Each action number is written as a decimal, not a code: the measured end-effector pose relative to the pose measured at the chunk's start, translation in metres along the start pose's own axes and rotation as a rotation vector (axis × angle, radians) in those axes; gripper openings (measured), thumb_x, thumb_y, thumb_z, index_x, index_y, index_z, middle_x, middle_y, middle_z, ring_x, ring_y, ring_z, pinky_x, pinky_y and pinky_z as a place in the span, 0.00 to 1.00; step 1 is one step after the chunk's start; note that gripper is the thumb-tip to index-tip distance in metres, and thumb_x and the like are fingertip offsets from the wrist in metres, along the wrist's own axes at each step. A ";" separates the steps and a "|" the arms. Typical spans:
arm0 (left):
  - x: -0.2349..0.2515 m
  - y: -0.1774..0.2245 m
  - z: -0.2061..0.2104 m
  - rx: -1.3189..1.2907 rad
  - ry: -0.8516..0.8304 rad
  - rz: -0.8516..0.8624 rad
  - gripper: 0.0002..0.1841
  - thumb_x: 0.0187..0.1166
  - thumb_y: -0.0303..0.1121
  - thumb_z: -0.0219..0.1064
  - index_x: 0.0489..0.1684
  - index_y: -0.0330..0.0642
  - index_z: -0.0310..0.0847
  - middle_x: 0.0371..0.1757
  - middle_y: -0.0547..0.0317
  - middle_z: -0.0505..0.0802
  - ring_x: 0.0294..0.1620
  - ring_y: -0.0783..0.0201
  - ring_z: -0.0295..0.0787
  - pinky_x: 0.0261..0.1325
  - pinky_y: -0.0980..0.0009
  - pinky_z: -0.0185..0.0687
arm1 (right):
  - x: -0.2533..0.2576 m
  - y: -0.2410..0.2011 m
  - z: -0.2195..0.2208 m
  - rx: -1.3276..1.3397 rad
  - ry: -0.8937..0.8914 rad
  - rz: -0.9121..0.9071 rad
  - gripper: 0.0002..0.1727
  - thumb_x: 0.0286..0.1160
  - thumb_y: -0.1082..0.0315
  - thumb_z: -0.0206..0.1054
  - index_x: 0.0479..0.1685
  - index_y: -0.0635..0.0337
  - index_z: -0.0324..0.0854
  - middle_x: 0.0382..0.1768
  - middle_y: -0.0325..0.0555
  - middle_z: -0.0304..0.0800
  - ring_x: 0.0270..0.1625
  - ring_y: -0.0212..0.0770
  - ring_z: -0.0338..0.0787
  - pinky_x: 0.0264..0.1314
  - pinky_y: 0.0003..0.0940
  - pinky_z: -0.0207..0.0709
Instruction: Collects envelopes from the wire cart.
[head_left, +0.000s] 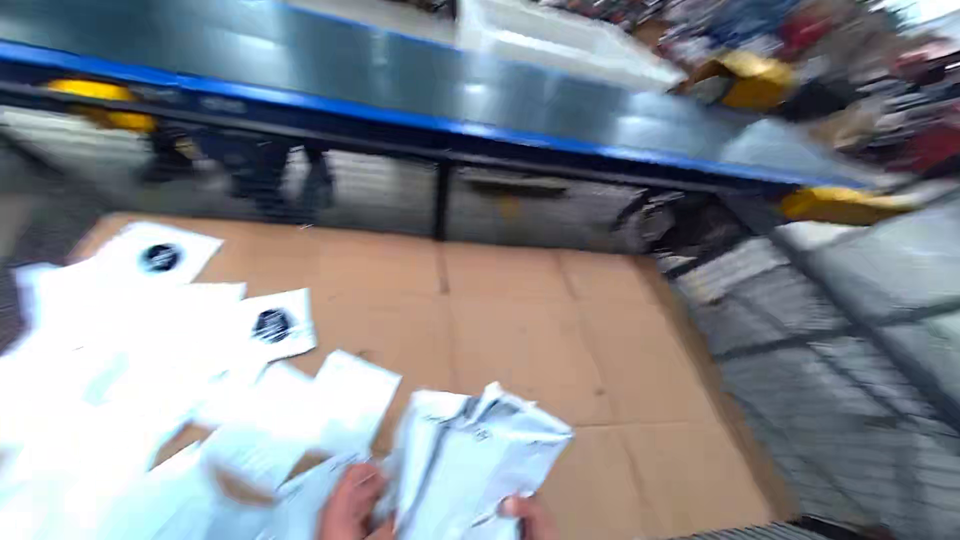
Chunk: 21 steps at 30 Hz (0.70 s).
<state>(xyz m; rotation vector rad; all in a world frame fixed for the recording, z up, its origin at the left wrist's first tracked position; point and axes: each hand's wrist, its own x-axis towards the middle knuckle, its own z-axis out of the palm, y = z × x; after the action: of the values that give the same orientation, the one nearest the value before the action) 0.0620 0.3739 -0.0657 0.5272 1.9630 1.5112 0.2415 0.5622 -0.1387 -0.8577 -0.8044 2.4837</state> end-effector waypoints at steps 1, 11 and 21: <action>-0.004 0.001 0.011 -0.175 0.004 -0.020 0.35 0.64 0.16 0.70 0.74 0.23 0.59 0.55 0.50 0.94 0.52 0.66 0.94 0.56 0.64 0.92 | -0.004 0.005 0.000 0.010 -0.021 -0.011 0.16 0.47 0.64 0.84 0.41 0.44 0.95 0.36 0.38 0.98 0.39 0.33 0.96 0.47 0.36 0.91; 0.100 -0.127 -0.099 -0.324 -0.181 -0.392 0.18 0.82 0.36 0.67 0.60 0.31 0.84 0.49 0.50 0.93 0.49 0.61 0.91 0.60 0.59 0.88 | 0.017 0.080 0.039 -0.044 0.198 0.046 0.16 0.52 0.60 0.86 0.41 0.47 0.93 0.37 0.39 0.99 0.40 0.34 0.97 0.48 0.36 0.93; 0.180 -0.261 -0.130 0.703 -0.009 -0.280 0.19 0.84 0.43 0.66 0.65 0.43 0.86 0.63 0.38 0.89 0.68 0.35 0.83 0.68 0.31 0.73 | 0.070 0.136 0.092 -0.009 0.269 0.081 0.13 0.50 0.62 0.85 0.36 0.50 0.96 0.35 0.42 0.98 0.39 0.35 0.97 0.46 0.37 0.93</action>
<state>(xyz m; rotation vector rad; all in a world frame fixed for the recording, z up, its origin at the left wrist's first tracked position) -0.1459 0.3230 -0.3335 0.5039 2.4209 0.6227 0.1063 0.4595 -0.1944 -1.2171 -0.7006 2.3633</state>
